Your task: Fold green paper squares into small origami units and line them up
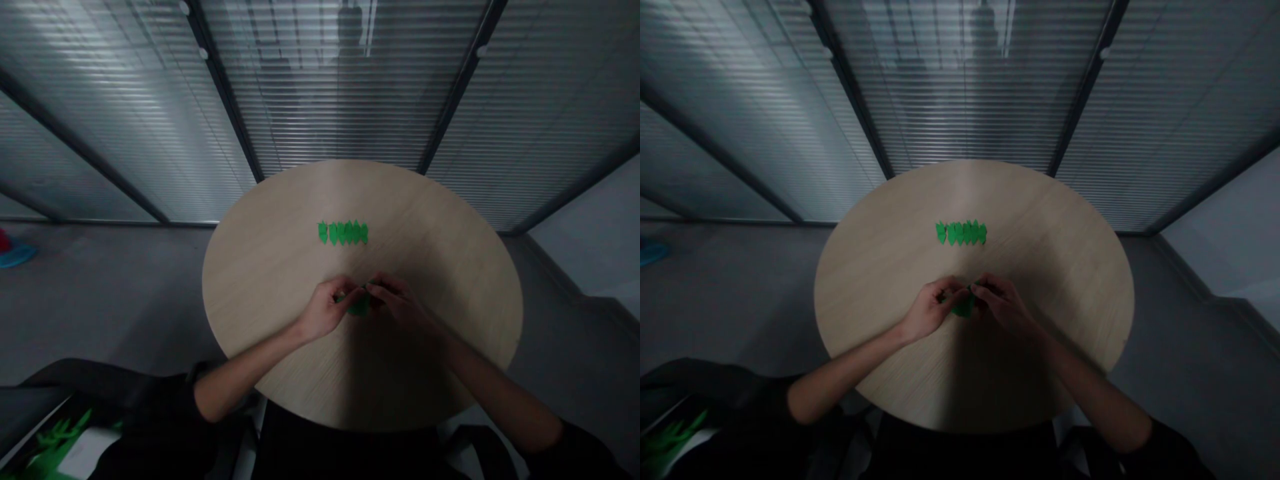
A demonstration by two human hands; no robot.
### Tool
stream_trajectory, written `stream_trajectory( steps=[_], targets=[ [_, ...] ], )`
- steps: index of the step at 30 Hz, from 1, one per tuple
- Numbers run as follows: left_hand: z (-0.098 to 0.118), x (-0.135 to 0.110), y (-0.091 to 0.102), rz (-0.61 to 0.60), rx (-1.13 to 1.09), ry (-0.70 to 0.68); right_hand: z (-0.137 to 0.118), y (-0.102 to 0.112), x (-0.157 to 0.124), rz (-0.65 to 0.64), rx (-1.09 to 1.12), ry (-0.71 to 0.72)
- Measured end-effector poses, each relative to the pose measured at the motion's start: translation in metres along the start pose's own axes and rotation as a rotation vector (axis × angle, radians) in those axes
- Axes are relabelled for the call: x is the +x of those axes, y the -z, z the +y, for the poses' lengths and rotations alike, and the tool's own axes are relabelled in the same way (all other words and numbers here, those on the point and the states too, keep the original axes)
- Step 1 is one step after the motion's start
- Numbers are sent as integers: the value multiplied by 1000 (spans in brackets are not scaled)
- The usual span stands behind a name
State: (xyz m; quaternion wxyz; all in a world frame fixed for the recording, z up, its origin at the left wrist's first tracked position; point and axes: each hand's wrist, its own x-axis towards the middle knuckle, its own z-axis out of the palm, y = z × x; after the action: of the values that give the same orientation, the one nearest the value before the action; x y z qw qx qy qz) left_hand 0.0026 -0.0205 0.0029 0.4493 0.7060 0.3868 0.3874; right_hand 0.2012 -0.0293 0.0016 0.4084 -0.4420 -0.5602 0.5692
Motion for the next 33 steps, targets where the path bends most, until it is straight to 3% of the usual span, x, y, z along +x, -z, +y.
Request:
stream_trajectory(
  steps=[18,25,33],
  targets=[
    [3,2,3,-42,-11,7,1,-2,0,-28,-17,-26],
    [0,4,4,23,-53,28,-1,-2,-2,-121,-51,-2],
    [-2,6,2,18,-253,166,1,-3,-2,-68,-31,4]
  ],
)
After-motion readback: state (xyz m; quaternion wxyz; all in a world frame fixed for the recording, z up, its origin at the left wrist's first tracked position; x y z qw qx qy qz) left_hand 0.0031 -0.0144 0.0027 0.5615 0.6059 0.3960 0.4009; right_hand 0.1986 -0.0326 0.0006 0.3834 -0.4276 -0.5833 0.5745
